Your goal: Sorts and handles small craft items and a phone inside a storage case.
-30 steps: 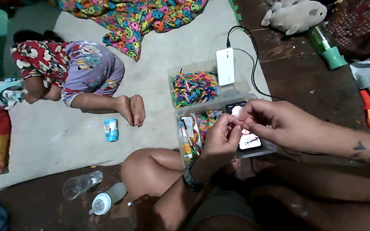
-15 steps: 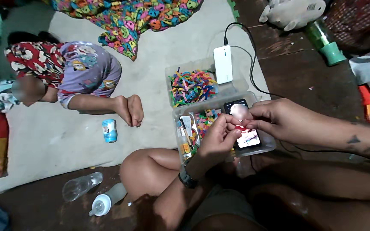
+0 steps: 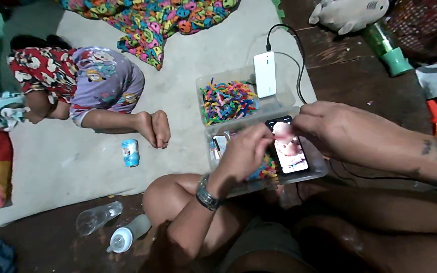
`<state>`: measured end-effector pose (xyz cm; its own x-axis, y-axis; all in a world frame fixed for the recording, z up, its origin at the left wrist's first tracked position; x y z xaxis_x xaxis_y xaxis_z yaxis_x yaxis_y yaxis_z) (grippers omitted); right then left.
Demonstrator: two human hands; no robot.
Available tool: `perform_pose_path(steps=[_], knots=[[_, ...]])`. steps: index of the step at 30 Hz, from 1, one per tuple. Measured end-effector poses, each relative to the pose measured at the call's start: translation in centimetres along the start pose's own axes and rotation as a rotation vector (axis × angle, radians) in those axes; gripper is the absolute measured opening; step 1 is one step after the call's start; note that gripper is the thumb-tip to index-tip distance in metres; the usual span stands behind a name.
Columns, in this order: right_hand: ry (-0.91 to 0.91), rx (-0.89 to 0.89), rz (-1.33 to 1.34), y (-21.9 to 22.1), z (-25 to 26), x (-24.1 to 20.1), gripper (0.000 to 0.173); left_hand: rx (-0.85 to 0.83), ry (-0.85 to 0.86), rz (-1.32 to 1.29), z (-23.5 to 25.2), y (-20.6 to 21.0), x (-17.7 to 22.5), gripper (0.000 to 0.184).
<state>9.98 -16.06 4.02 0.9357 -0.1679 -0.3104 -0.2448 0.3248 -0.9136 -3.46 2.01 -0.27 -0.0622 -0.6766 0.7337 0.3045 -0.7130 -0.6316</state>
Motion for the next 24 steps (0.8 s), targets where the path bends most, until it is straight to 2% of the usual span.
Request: perform_pose_path(steps=[3,6,9,11,13,15,19,22,24], knots=[[0.136,-0.017,0.051,-0.2,-0.5,0.4,0.010,0.083,-0.075,0.269,1.7,-2.1,-2.2,0.016],[0.133,-0.045,0.106,0.2,-1.1,0.2,0.009,0.026,-0.143,0.472,2.3,-3.7,-4.3,0.022],[0.077,0.010,0.144,0.5,-1.0,0.2,0.015,0.008,-0.128,0.444,2.3,-3.7,-3.9,0.018],[0.066,0.026,0.182,0.4,-0.8,0.3,0.019,-0.122,-0.055,0.296,2.4,-2.6,-3.1,0.014],[0.068,0.034,0.216,0.4,-0.6,0.3,0.021,-0.356,0.010,0.185,2.4,-0.1,-3.3,0.014],[0.059,0.047,0.229,0.4,-0.5,0.1,0.023,-0.591,0.000,0.259,2.0,2.4,-4.3,0.011],[0.056,0.044,0.239,0.4,-0.6,0.0,0.023,-0.864,-0.106,0.517,0.4,5.8,-6.2,0.034],[0.087,0.047,0.264,0.3,-0.7,0.1,0.021,-1.077,-0.111,0.531,-0.7,6.5,-6.5,0.031],[0.097,0.044,0.273,0.2,-0.8,0.3,0.020,-1.110,-0.094,0.477,-1.1,6.6,-6.7,0.026]])
Point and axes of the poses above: each hand's wrist, its own z-axis towards the middle knuckle, its own y-axis out of the palm, x = y × z, the point moved 1 cm from there along z, towards the middle knuckle, and after that the axes turned 11 degrees about x, right-handed, at the moved point
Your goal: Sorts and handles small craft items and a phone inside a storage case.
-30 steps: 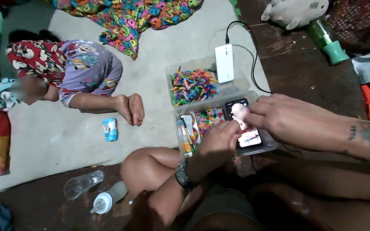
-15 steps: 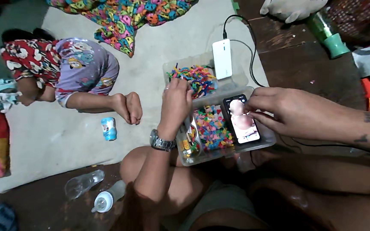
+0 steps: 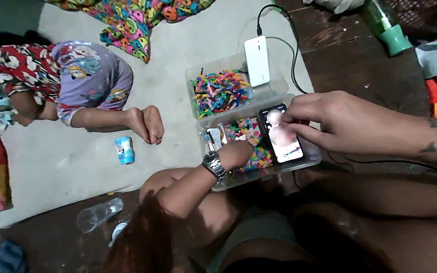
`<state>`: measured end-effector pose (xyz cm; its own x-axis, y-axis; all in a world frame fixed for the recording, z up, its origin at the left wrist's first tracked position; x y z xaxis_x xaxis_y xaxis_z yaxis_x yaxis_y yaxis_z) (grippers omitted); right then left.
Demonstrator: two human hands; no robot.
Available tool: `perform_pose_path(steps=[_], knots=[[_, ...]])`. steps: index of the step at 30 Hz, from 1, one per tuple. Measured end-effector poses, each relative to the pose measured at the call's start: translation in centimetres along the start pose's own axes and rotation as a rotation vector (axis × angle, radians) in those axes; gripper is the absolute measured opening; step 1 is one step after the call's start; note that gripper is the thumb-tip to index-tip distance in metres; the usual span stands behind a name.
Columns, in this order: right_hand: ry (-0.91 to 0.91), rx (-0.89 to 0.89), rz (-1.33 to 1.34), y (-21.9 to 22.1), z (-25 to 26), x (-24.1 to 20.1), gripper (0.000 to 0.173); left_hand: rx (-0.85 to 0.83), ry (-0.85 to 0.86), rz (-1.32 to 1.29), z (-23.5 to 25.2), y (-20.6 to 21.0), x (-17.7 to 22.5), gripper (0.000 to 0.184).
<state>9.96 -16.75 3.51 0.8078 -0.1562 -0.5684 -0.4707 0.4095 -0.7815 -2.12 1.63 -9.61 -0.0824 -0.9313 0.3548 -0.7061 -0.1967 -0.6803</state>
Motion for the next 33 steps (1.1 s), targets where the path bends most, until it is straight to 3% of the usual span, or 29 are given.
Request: perform_pose_path(steps=[3,5,7,9,12,14,16,18,19,21,24,26,28,30,31,33], knots=[[-0.009,-0.001,0.018,0.1,-0.2,0.5,0.022,-0.049,0.058,-0.085,-0.1,-0.5,-0.1,0.020],[0.002,0.003,0.020,0.2,-0.4,0.4,0.021,0.083,0.050,-0.127,-0.2,-0.8,-0.1,0.024],[0.015,-0.003,0.024,0.2,-0.4,0.2,0.019,0.299,-0.089,-0.049,0.0,-0.9,-0.1,0.034],[0.010,-0.027,0.027,0.1,-0.3,0.3,0.020,0.352,-0.182,-0.023,0.4,-1.2,-0.3,0.040],[0.018,-0.023,0.047,0.2,-0.2,0.1,0.017,0.276,-0.085,-0.081,0.8,-1.7,0.1,0.044],[0.026,-0.014,0.053,0.2,-0.2,-0.2,0.015,0.260,0.037,-0.059,0.7,-1.7,0.6,0.035],[0.051,-0.057,0.058,0.1,-0.2,-0.2,0.014,0.088,0.173,-0.027,0.6,-1.5,0.8,0.020],[0.053,-0.094,0.059,0.1,-0.2,0.1,0.013,-0.113,0.164,0.037,0.5,-1.1,0.8,0.021],[0.048,-0.106,0.064,0.2,-0.3,0.2,0.013,-0.115,0.079,0.067,0.5,-0.8,0.7,0.024],[0.049,-0.116,0.067,0.4,-0.4,0.3,0.013,0.038,-0.049,0.090,0.5,-0.7,0.1,0.032],[0.052,-0.088,0.051,0.5,-0.5,0.3,0.013,0.242,-0.026,0.036,0.4,-1.6,-0.3,0.033],[0.064,-0.106,0.064,0.3,-0.4,0.4,0.014,0.161,0.120,0.008,0.5,-1.6,0.3,0.017],[0.062,-0.117,0.065,0.3,-0.3,0.4,0.014,-0.012,0.282,0.016,0.8,-0.7,1.0,0.021],[0.059,-0.132,0.062,0.4,-0.3,0.3,0.014,-0.114,0.224,0.079,1.0,0.1,1.5,0.047],[0.058,-0.141,0.062,0.5,-0.3,0.4,0.013,-0.088,0.148,0.111,1.1,0.5,1.4,0.058],[0.061,-0.156,0.062,0.5,-0.4,0.4,0.013,0.093,0.030,0.105,1.3,0.8,0.8,0.055]])
Point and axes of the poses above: each hand's wrist, its own z-axis towards the middle knuckle, its own y-axis out of the palm, x = y × z, the point moved 1 cm from there along z, towards the middle knuckle, and after that the axes turned 11 degrees about x, right-handed, at the moved point
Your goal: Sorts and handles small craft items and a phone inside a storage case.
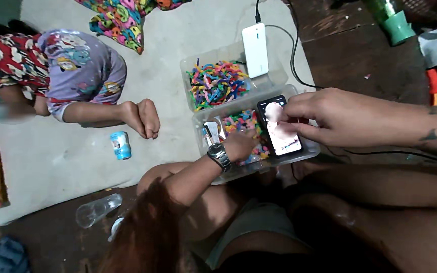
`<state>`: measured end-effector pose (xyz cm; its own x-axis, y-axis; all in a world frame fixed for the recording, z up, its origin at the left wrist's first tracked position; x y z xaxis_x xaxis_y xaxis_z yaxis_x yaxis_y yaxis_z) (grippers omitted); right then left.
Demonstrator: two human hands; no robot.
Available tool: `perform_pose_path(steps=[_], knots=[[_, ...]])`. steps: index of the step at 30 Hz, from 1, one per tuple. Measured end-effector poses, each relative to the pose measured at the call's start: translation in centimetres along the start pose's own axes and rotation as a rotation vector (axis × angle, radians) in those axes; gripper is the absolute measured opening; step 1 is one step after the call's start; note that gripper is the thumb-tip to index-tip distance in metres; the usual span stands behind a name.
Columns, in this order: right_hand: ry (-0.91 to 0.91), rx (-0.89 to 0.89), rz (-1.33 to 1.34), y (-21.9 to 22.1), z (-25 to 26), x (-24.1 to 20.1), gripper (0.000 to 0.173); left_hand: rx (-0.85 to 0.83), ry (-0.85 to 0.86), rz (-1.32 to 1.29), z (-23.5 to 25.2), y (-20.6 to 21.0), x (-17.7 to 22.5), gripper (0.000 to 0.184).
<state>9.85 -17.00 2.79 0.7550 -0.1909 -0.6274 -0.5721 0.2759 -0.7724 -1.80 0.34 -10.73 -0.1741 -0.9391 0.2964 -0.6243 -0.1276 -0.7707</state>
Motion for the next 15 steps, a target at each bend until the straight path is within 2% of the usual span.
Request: perform_pose_path(steps=[2,3,7,9,11,13,15], knots=[[0.013,-0.006,0.011,-0.1,-0.1,0.0,0.013,0.165,-0.085,-0.045,0.1,-0.4,-0.5,0.039],[0.016,-0.001,0.018,-0.1,-0.1,0.0,0.013,0.187,-0.108,-0.058,0.1,-0.9,-0.7,0.035],[0.030,0.001,0.024,-0.1,0.0,-0.1,0.013,0.265,-0.108,-0.097,-0.6,-2.0,-0.9,0.045],[0.023,0.004,0.023,0.0,-0.1,0.0,0.013,0.307,-0.103,-0.079,-0.7,-2.1,-0.8,0.044],[0.012,0.012,0.027,0.1,-0.1,0.0,0.013,0.284,-0.076,-0.098,-0.5,-1.8,-0.8,0.038],[0.014,0.009,0.033,0.1,0.0,0.0,0.013,0.208,-0.066,-0.165,-0.1,-1.9,-0.2,0.021],[0.020,0.000,0.034,0.2,0.1,-0.1,0.012,0.152,-0.101,-0.225,0.3,-1.8,0.4,0.022]])
Point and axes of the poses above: each hand's wrist, its own z-axis towards the middle knuckle, its own y-axis out of the palm, x = y × z, the point moved 1 cm from there along z, towards the middle knuckle, and after that the axes turned 11 degrees about x, right-handed, at the moved point
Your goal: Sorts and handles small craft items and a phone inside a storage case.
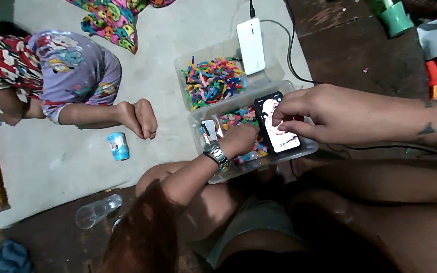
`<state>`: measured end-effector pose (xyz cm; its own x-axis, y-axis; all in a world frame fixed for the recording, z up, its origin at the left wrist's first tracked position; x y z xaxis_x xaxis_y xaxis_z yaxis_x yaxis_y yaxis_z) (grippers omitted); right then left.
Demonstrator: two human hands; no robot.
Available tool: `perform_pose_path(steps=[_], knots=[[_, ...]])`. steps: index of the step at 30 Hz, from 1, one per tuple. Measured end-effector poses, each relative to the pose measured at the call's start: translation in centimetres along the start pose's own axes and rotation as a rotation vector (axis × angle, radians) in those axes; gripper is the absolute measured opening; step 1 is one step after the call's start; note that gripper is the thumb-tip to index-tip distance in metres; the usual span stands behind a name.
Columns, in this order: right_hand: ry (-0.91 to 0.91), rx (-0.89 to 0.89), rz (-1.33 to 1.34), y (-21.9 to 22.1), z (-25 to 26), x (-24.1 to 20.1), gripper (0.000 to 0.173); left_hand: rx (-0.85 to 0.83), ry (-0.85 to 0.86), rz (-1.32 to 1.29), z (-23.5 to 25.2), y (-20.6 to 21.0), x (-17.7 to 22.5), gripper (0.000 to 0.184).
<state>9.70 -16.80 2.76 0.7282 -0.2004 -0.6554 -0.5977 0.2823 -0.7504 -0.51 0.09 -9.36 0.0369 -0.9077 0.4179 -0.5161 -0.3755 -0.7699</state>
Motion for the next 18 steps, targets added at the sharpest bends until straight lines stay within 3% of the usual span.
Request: perform_pose_path(steps=[5,13,18], knots=[[0.002,-0.011,0.022,0.1,0.1,0.0,0.012,-0.178,-0.040,-0.133,1.0,2.0,0.4,0.024],[0.052,-0.063,0.029,0.1,0.3,-0.6,0.010,-0.172,0.099,0.022,1.1,4.7,0.8,0.028],[0.057,-0.069,0.023,0.3,0.1,0.0,0.011,-0.141,0.006,-0.072,0.2,2.7,1.4,0.025]])
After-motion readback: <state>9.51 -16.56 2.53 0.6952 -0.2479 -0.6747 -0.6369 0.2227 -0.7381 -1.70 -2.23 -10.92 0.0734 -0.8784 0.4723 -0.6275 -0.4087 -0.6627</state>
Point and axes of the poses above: each hand's wrist, its own z-axis towards the middle knuckle, its own y-axis out of the palm, x = y × z, the point moved 1 cm from there along z, towards the middle knuckle, and after that the axes turned 11 degrees about x, right-handed, at the moved point
